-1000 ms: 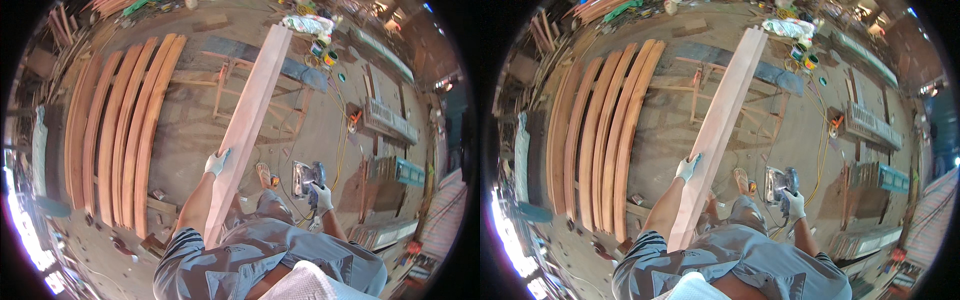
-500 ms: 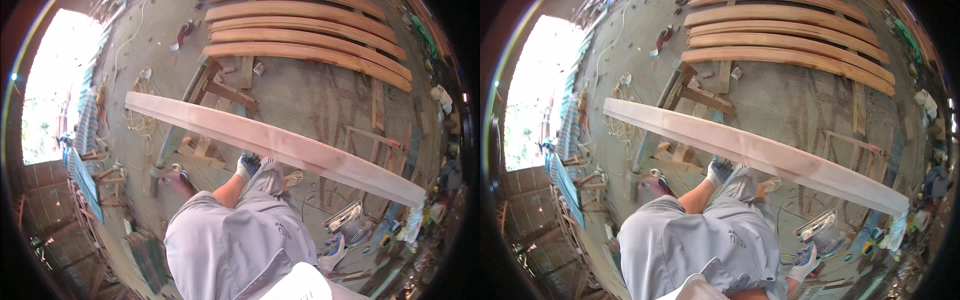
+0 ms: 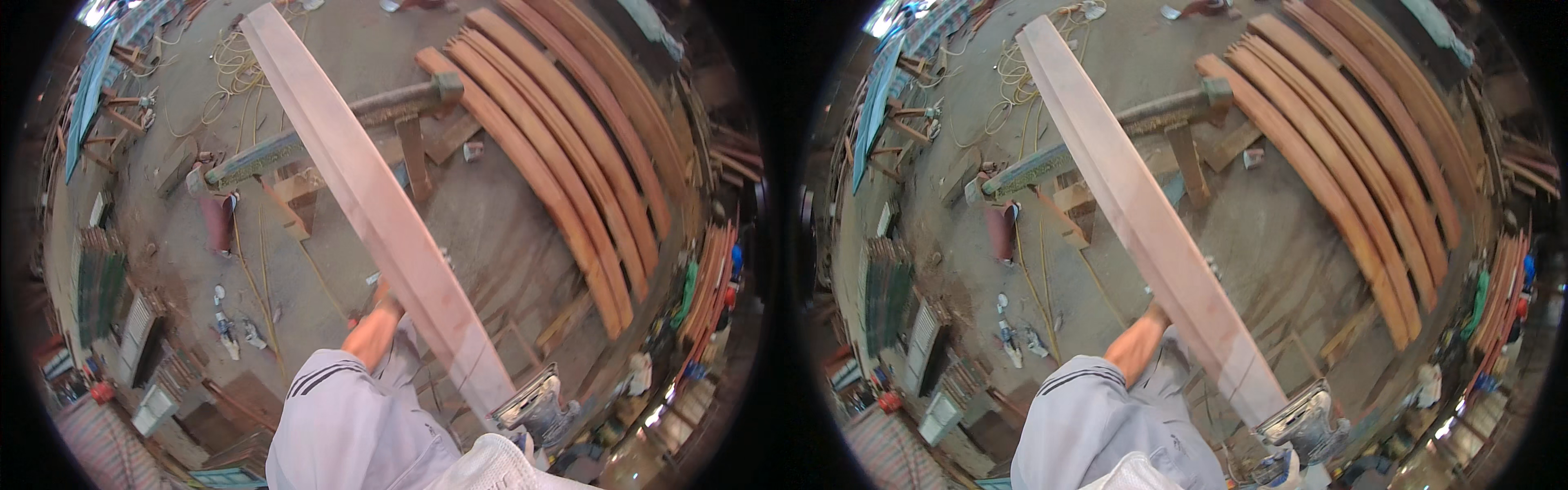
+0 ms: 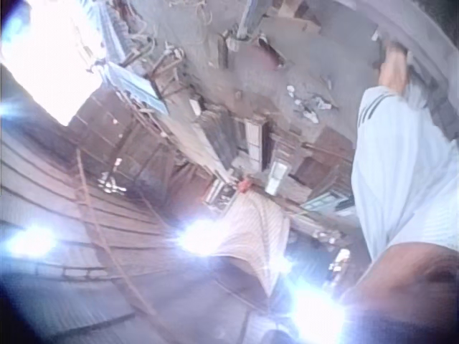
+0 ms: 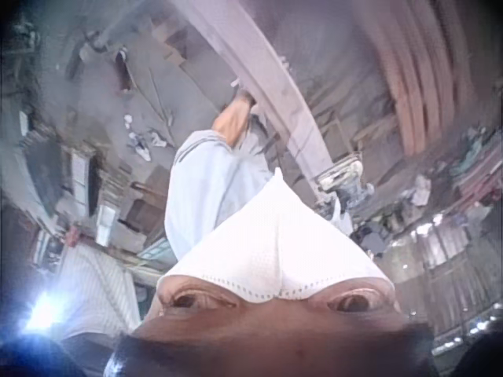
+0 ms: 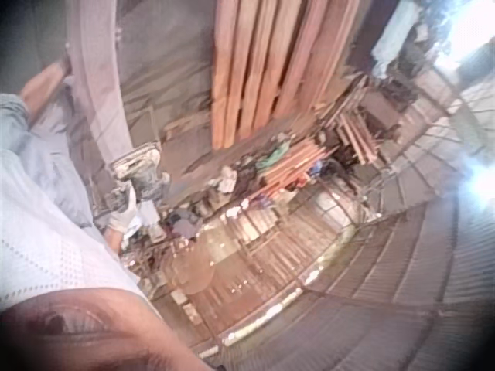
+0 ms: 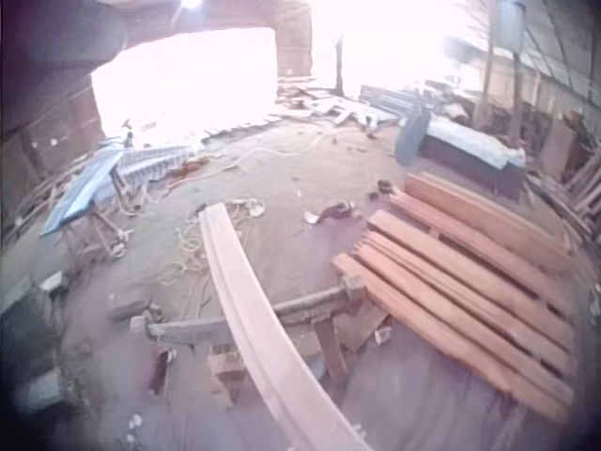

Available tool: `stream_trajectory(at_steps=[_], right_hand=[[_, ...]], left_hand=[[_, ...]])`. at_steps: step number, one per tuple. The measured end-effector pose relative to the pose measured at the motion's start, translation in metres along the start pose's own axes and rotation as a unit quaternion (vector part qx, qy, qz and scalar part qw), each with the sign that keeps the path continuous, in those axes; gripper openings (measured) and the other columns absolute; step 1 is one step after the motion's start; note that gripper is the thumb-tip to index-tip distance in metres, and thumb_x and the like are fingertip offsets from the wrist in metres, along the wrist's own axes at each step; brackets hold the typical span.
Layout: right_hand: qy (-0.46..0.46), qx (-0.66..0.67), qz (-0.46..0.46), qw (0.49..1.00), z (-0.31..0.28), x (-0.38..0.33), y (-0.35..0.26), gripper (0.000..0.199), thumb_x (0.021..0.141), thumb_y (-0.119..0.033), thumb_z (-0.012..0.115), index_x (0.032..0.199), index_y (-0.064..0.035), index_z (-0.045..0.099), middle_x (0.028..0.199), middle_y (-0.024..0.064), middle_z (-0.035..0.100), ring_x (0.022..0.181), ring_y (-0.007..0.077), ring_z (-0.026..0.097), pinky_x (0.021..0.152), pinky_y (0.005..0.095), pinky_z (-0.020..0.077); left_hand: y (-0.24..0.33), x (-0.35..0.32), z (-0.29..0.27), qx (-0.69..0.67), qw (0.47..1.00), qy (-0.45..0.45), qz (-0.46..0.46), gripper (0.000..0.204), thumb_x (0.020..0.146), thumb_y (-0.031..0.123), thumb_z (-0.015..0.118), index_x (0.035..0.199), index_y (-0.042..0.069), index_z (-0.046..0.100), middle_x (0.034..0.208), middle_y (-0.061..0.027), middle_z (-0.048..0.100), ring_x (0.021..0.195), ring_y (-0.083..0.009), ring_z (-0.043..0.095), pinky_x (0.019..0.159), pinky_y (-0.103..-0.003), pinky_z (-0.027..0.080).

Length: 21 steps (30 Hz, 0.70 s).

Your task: The person uses an electric sander to smooth the surface of a long, curved wooden plank. They move the sander along the length of the plank, flip it over to sand the other side, and then set the plank down.

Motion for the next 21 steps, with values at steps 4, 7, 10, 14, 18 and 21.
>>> stream_trajectory(at_steps=[4, 7, 10, 14, 18, 21], right_hand=[[-0.071, -0.046, -0.036, 0.996, 0.055, 0.018, -0.055, 0.028, 0.106, -0.031, 0.078, 0.114, -0.0061, 0.069, 0.090, 0.0071, 0.069, 0.069, 0.0212, 0.065, 0.066, 0.0437, 0.0604], [-0.111, -0.068, -0.062, 0.990, 0.116, 0.029, -0.098, 0.028, 0.105, -0.022, 0.077, 0.123, -0.0017, 0.068, 0.099, 0.0086, 0.070, 0.078, 0.0211, 0.068, 0.074, 0.0420, 0.0604], [-0.142, -0.130, -0.184, 0.964, 0.208, 0.055, -0.165, 0.046, 0.102, -0.006, 0.073, 0.144, 0.0082, 0.063, 0.127, 0.0133, 0.073, 0.105, 0.0252, 0.072, 0.098, 0.0396, 0.0587], [-0.101, -0.333, -0.394, 0.851, 0.281, 0.096, -0.178, 0.091, 0.088, -0.001, 0.078, 0.173, -0.0022, 0.044, 0.148, 0.0298, 0.071, 0.133, 0.0413, 0.072, 0.116, 0.0467, 0.0530], [-0.096, -0.557, -0.368, 0.739, 0.332, 0.131, -0.137, 0.097, 0.086, -0.019, 0.079, 0.175, -0.0119, 0.042, 0.139, 0.0302, 0.075, 0.122, 0.0478, 0.075, 0.101, 0.0543, 0.0588], [-0.131, -0.610, -0.388, 0.678, 0.340, 0.153, -0.097, 0.096, 0.087, -0.023, 0.078, 0.175, -0.0126, 0.042, 0.128, 0.0244, 0.081, 0.110, 0.0447, 0.080, 0.096, 0.0551, 0.0611]], left_hand=[[0.000, -0.053, -0.010, -0.053, 0.996, 0.056, -0.036, 0.066, 0.115, 0.063, 0.049, 0.163, 0.017, 0.053, 0.166, -0.0099, 0.056, 0.151, -0.0335, 0.054, 0.127, -0.053, 0.045], [0.015, -0.113, -0.022, -0.070, 0.992, 0.093, -0.056, 0.065, 0.114, 0.063, 0.049, 0.160, 0.017, 0.056, 0.163, -0.0099, 0.059, 0.148, -0.0338, 0.056, 0.125, -0.054, 0.046], [0.028, -0.150, -0.014, -0.097, 0.987, 0.115, -0.057, 0.064, 0.114, 0.064, 0.050, 0.158, 0.018, 0.059, 0.159, -0.0099, 0.062, 0.145, -0.0340, 0.059, 0.124, -0.054, 0.047], [0.017, -0.146, 0.013, -0.109, 0.985, 0.118, -0.066, 0.062, 0.113, 0.065, 0.051, 0.154, 0.019, 0.063, 0.154, -0.0099, 0.066, 0.140, -0.0344, 0.061, 0.121, -0.055, 0.049], [0.011, -0.107, 0.072, -0.109, 0.985, 0.112, -0.067, 0.061, 0.112, 0.065, 0.051, 0.151, 0.020, 0.067, 0.149, -0.0099, 0.070, 0.136, -0.0347, 0.064, 0.119, -0.056, 0.050], [0.006, -0.082, 0.111, -0.102, 0.985, 0.118, -0.068, 0.060, 0.112, 0.066, 0.052, 0.148, 0.021, 0.070, 0.146, -0.0099, 0.073, 0.133, -0.0350, 0.067, 0.117, -0.056, 0.052]])
Point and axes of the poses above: each hand's wrist, its own x-axis towards the middle knuckle, its own z-axis out of the palm, y = z × x, the point moved 8 cm from there along x, towards the middle knuckle
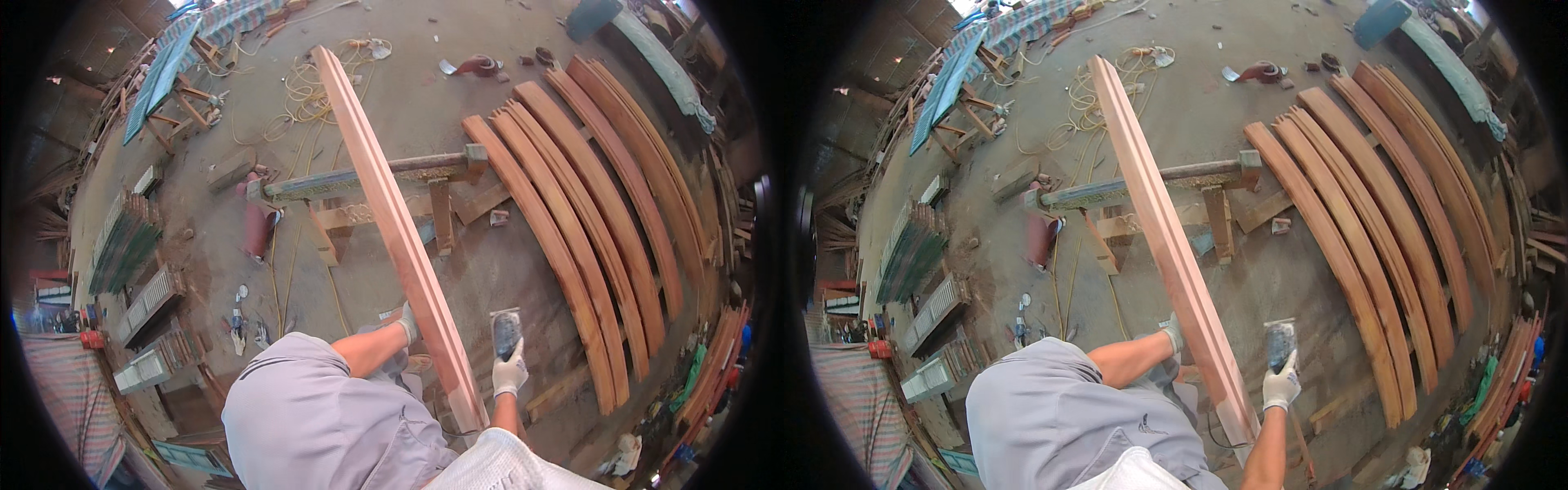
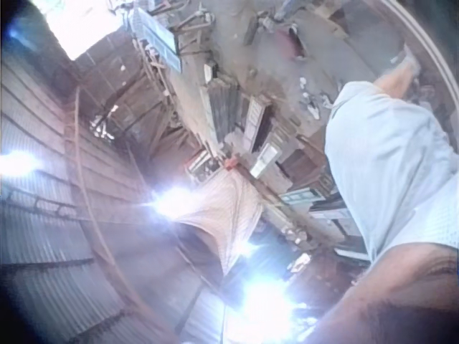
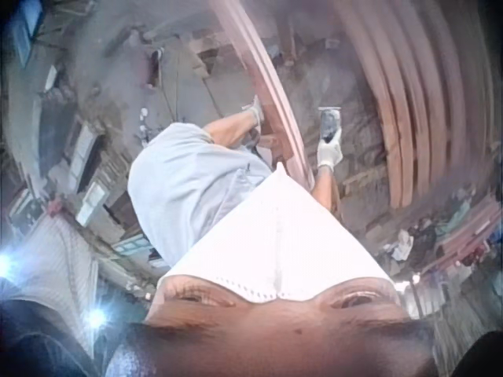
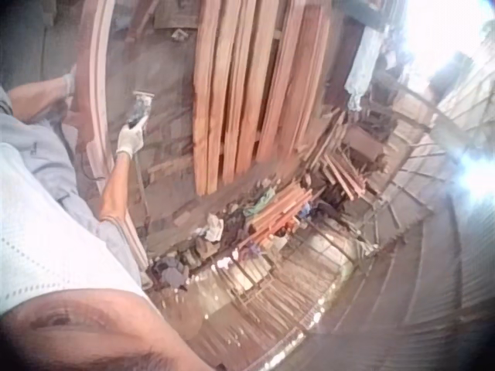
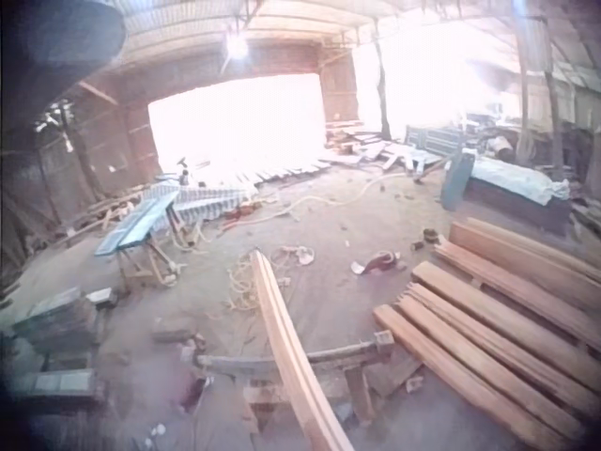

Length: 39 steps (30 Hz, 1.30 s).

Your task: The person uses an electric sander to smooth the surface of a long, curved wooden plank. They move the sander along the length of the plank, flip it over to sand the other side, and then set the plank down.

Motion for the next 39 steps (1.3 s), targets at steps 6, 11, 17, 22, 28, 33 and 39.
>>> stream_trajectory(at_steps=[6, 11, 17, 22, 28, 33, 39], right_hand=[[-0.105, -0.034, -0.041, 0.993, 0.036, 0.001, -0.011, 0.097, 0.089, -0.028, 0.077, 0.177, -0.0147, 0.039, 0.119, 0.0224, 0.083, 0.106, 0.0442, 0.081, 0.095, 0.0554, 0.0618], [-0.070, 0.025, 0.000, 0.997, 0.049, -0.016, 0.002, 0.097, 0.086, -0.027, 0.075, 0.176, -0.0143, 0.040, 0.117, 0.0259, 0.083, 0.105, 0.0468, 0.080, 0.095, 0.0568, 0.0609], [0.074, 0.121, -0.023, 0.990, -0.004, -0.036, -0.009, 0.091, 0.083, -0.024, 0.075, 0.170, -0.0103, 0.050, 0.113, 0.0290, 0.082, 0.103, 0.0504, 0.079, 0.093, 0.0584, 0.0597], [0.137, 0.363, -0.003, 0.922, -0.121, -0.093, -0.010, 0.078, 0.090, -0.015, 0.081, 0.164, -0.0063, 0.056, 0.135, 0.0222, 0.081, 0.125, 0.0372, 0.079, 0.105, 0.0499, 0.0603], [0.210, 0.437, 0.155, 0.861, -0.143, -0.199, 0.040, 0.064, 0.089, -0.034, 0.087, 0.139, 0.0015, 0.068, 0.114, 0.0250, 0.083, 0.107, 0.0389, 0.081, 0.091, 0.0493, 0.0604], [0.426, 0.483, 0.327, 0.692, -0.114, -0.338, 0.090, 0.065, 0.093, -0.026, 0.080, 0.149, -0.0015, 0.061, 0.112, 0.0222, 0.082, 0.107, 0.0411, 0.080, 0.098, 0.0478, 0.0605], [0.476, 0.290, 0.506, 0.658, -0.063, -0.427, 0.150, 0.086, 0.095, -0.026, 0.068, 0.170, 0.0041, 0.038, 0.111, 0.0235, 0.081, 0.097, 0.0425, 0.080, 0.089, 0.0528, 0.0621]], left_hand=[[-0.006, 0.024, -0.003, 0.050, 0.997, 0.063, 0.015, 0.071, 0.100, 0.082, 0.056, 0.132, 0.022, 0.077, 0.133, -0.0107, 0.077, 0.124, -0.0366, 0.069, 0.114, -0.057, 0.051], [-0.013, 0.002, 0.043, 0.001, 0.993, 0.076, 0.092, 0.067, 0.100, 0.084, 0.054, 0.132, 0.028, 0.071, 0.127, -0.0064, 0.077, 0.123, -0.0365, 0.069, 0.114, -0.056, 0.051], [0.025, -0.022, 0.026, 0.090, 0.977, 0.080, 0.174, 0.045, 0.110, 0.065, 0.055, 0.124, 0.026, 0.071, 0.116, -0.0032, 0.077, 0.107, -0.0314, 0.070, 0.099, -0.050, 0.053], [0.028, -0.057, -0.009, 0.361, 0.913, 0.101, 0.162, 0.030, 0.112, 0.045, 0.063, 0.106, 0.017, 0.071, 0.094, -0.0040, 0.071, 0.084, -0.0216, 0.068, 0.076, -0.038, 0.053], [-0.003, -0.122, -0.054, 0.565, 0.813, -0.056, 0.127, 0.024, 0.114, 0.022, 0.068, 0.130, 0.005, 0.070, 0.106, -0.0043, 0.074, 0.092, -0.0167, 0.072, 0.082, -0.033, 0.059], [-0.061, -0.120, -0.050, 0.799, 0.546, -0.224, 0.120, 0.024, 0.113, 0.014, 0.071, 0.127, -0.005, 0.075, 0.115, -0.0093, 0.080, 0.104, -0.0168, 0.072, 0.096, -0.036, 0.059], [-0.244, -0.175, 0.047, 0.853, 0.295, -0.428, 0.053, 0.030, 0.110, 0.014, 0.073, 0.133, -0.004, 0.067, 0.122, -0.0124, 0.075, 0.112, -0.0214, 0.070, 0.101, -0.036, 0.057]])
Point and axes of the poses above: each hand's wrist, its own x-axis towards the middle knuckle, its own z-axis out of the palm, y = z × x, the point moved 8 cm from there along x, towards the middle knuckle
